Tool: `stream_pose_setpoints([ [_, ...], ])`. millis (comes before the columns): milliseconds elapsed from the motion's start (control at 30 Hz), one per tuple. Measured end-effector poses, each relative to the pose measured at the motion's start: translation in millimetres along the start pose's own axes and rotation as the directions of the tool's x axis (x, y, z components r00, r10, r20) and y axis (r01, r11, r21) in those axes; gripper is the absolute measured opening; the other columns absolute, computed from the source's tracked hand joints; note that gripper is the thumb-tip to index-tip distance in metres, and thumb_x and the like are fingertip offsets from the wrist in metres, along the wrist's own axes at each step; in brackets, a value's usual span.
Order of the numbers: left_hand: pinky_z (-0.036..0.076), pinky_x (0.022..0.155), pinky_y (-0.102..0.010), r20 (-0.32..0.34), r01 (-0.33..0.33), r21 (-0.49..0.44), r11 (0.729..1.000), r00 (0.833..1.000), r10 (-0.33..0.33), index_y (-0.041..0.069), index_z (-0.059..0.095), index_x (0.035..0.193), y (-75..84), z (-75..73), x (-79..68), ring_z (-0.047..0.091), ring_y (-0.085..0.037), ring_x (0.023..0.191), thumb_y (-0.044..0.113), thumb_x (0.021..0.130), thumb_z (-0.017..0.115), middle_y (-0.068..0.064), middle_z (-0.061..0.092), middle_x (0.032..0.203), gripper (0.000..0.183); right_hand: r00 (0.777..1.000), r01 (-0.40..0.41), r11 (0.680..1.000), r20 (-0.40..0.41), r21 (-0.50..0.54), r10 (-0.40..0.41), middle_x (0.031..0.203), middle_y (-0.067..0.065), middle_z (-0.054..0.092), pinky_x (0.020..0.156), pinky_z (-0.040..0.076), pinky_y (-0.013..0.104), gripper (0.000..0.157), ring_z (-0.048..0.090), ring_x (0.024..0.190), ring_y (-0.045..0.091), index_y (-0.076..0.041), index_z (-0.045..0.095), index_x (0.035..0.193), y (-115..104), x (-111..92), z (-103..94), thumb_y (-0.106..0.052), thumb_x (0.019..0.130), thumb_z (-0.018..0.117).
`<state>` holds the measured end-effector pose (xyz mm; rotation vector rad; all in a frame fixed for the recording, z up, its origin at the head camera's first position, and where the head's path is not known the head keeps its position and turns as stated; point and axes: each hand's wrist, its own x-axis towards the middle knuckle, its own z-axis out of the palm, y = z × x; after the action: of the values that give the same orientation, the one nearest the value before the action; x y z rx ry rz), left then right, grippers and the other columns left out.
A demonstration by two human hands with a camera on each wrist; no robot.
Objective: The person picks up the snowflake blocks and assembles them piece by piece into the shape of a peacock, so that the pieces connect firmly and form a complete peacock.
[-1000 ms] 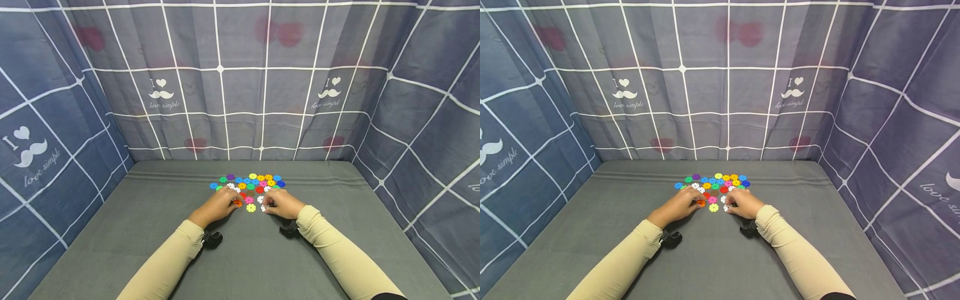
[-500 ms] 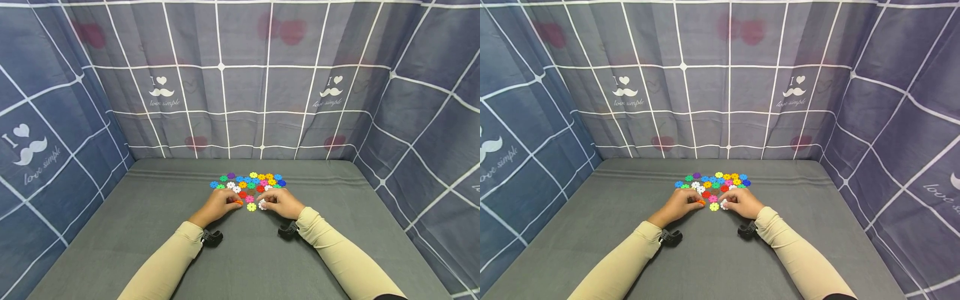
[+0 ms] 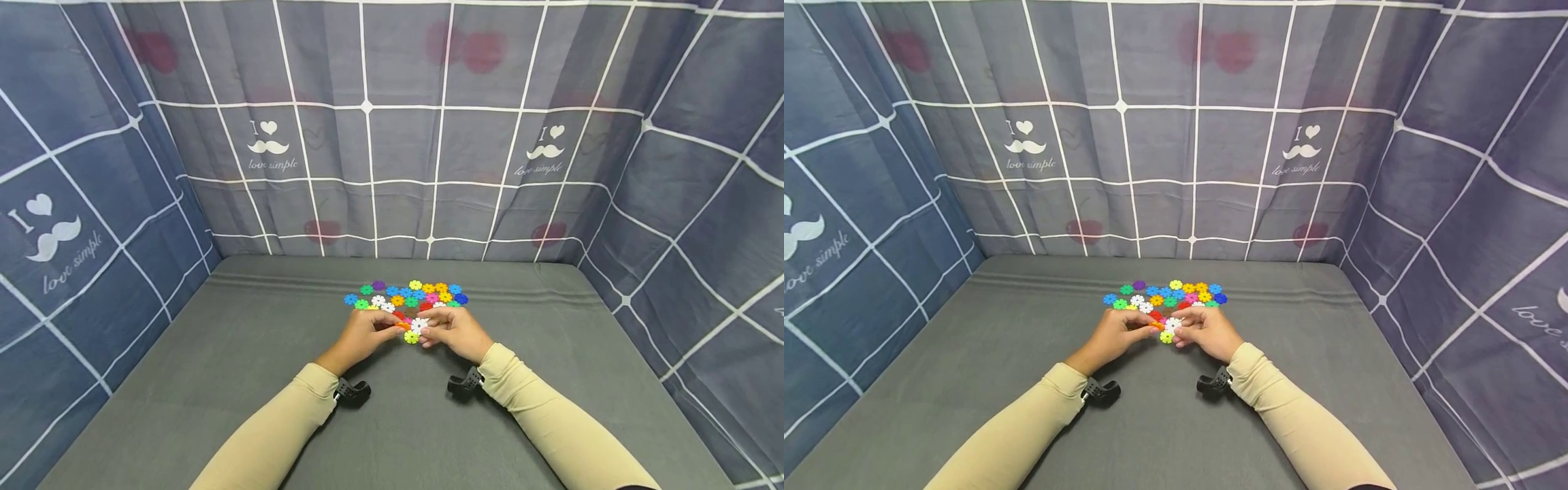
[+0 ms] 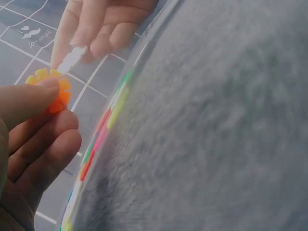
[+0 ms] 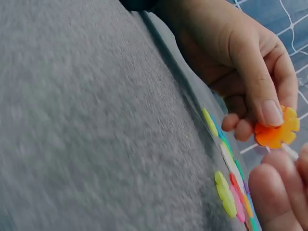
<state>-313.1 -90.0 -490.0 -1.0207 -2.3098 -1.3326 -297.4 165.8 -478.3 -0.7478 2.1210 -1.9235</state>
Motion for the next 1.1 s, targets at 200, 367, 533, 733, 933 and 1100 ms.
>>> stream_pose_setpoints([
  [200, 0.059, 0.07, -0.03, -0.032, 0.029, -0.059, 0.998, 0.999, -0.03, 0.009, 0.082, 0.096, 1.2, 1.5, 0.3, 0.069, -0.009, 0.076, 0.008, 0.089, 0.087, 0.002, 0.077, 0.088, 0.009, 1.0, -0.023, 0.995, 0.015, 0.102, 0.021, 0.106, 0.035, 0.07, 0.082, 0.061, 0.049, 0.04, 0.076, 0.088, 0.033, 0.023, 0.051, 0.137, 1.3, -0.5, 2.8, 0.007, 0.102, 0.064],
  [367, 0.059, 0.067, -0.029, -0.052, 0.063, -0.085, 0.994, 0.996, -0.067, 0.01, 0.082, 0.096, 1.8, 2.2, -1.4, 0.069, -0.009, 0.073, 0.015, 0.09, 0.088, 0.008, 0.075, 0.088, 0.01, 1.0, -0.02, 0.986, 0.027, 0.166, 0.015, 0.107, 0.04, 0.067, 0.083, 0.061, 0.048, 0.04, 0.076, 0.088, 0.028, 0.023, 0.051, 0.138, 2.8, -2.9, 3.3, 0.008, 0.102, 0.063],
  [533, 0.059, 0.066, -0.03, -0.054, 0.066, -0.124, 0.99, 0.996, -0.073, 0.009, 0.082, 0.096, 3.6, 2.7, -2.7, 0.07, -0.011, 0.072, 0.015, 0.09, 0.087, 0.008, 0.075, 0.086, 0.01, 0.998, -0.019, 0.98, 0.059, 0.2, 0.007, 0.107, 0.041, 0.066, 0.084, 0.061, 0.048, 0.04, 0.076, 0.09, 0.029, 0.021, 0.053, 0.138, 5.8, -3.1, 5.0, 0.007, 0.103, 0.063],
  [733, 0.06, 0.066, -0.029, -0.032, 0.076, -0.183, 0.98, 0.996, -0.083, 0.007, 0.082, 0.095, 4.5, 4.8, -3.3, 0.074, -0.021, 0.073, 0.008, 0.09, 0.085, 0.001, 0.077, 0.085, 0.006, 0.997, -0.043, 0.963, 0.067, 0.266, 0.026, 0.105, 0.039, 0.067, 0.083, 0.062, 0.044, 0.038, 0.075, 0.087, 0.024, 0.024, 0.051, 0.138, 7.9, -3.9, 7.4, 0.011, 0.103, 0.06],
  [933, 0.058, 0.065, -0.027, -0.005, 0.057, -0.22, 0.974, 0.998, -0.06, 0.004, 0.082, 0.093, 7.2, 6.4, -2.6, 0.073, -0.035, 0.071, 0.0, 0.09, 0.083, -0.007, 0.076, 0.082, 0.005, 0.993, -0.062, 0.953, 0.11, 0.298, 0.03, 0.114, 0.044, 0.063, 0.083, 0.062, 0.043, 0.04, 0.074, 0.088, 0.022, 0.027, 0.044, 0.14, 6.0, -4.6, 8.9, 0.014, 0.104, 0.054],
  [1100, 0.059, 0.067, -0.028, -0.004, 0.072, -0.216, 0.974, 0.997, -0.074, 0.003, 0.081, 0.096, 7.6, 6.2, -1.1, 0.074, -0.033, 0.074, 0.003, 0.091, 0.083, -0.005, 0.077, 0.086, 0.005, 0.996, -0.049, 0.957, 0.087, 0.285, 0.026, 0.113, 0.047, 0.061, 0.083, 0.061, 0.043, 0.038, 0.075, 0.087, 0.022, 0.025, 0.048, 0.139, 4.9, -3.8, 8.7, 0.014, 0.103, 0.056],
])
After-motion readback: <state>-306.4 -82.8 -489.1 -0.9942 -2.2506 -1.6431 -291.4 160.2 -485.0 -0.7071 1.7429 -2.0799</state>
